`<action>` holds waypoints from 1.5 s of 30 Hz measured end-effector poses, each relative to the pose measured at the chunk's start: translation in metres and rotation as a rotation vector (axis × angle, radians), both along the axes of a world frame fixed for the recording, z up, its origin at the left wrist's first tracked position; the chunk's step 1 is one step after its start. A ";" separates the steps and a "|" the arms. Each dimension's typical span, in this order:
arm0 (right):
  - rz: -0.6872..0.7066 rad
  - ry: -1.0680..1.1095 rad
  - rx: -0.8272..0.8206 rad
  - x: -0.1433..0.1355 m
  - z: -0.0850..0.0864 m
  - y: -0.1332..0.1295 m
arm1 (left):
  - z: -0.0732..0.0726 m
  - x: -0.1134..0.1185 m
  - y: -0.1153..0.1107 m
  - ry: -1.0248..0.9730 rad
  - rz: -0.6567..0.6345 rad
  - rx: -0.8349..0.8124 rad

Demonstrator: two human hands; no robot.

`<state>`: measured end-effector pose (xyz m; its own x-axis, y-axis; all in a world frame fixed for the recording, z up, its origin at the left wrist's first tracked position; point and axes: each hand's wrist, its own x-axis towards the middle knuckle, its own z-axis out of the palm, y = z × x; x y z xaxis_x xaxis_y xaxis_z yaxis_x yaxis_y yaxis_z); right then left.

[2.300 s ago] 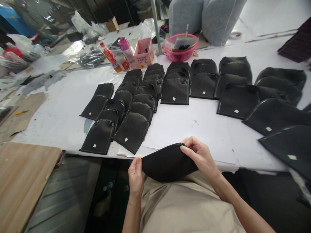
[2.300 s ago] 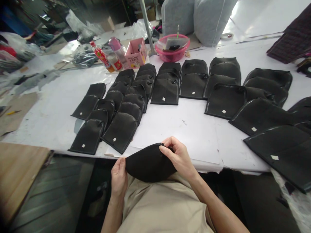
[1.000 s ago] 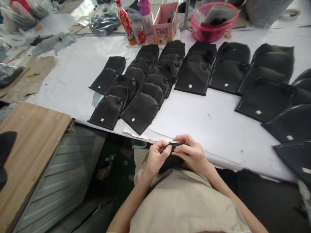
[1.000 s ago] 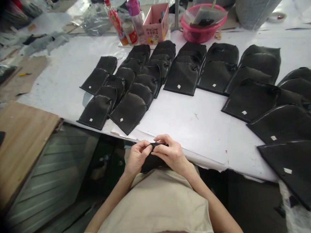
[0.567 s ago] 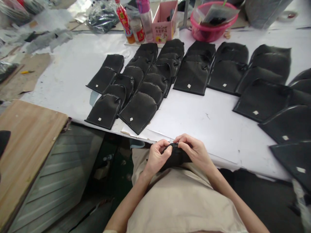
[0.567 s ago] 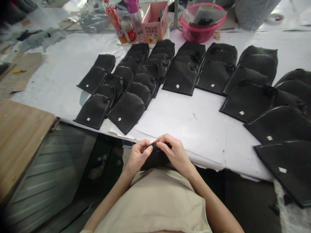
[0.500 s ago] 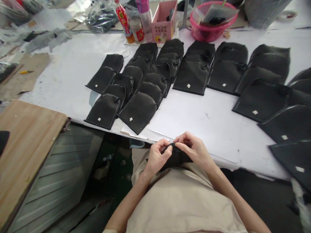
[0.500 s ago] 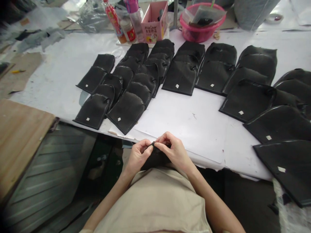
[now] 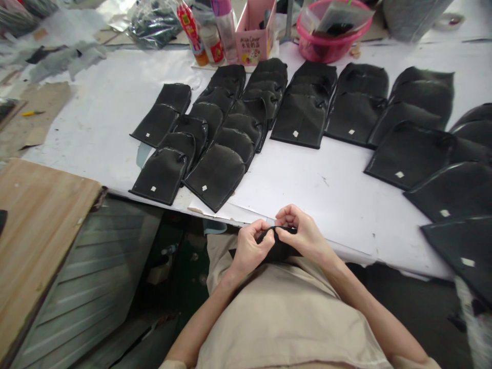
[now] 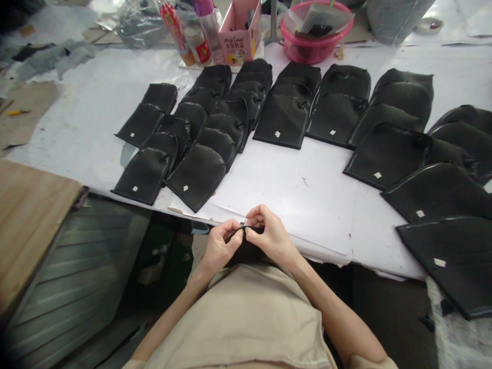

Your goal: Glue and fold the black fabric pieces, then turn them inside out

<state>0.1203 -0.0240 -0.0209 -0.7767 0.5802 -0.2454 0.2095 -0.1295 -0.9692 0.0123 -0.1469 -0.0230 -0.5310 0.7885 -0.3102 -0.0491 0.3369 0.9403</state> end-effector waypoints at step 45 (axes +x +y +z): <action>0.159 0.012 0.077 0.017 0.001 0.007 | -0.005 -0.010 -0.011 -0.231 -0.126 0.082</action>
<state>0.1378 -0.0167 -0.0202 -0.8624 0.4669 -0.1956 0.2102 -0.0212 -0.9774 0.0020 -0.1579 -0.0280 -0.3491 0.8715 -0.3444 -0.2281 0.2774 0.9333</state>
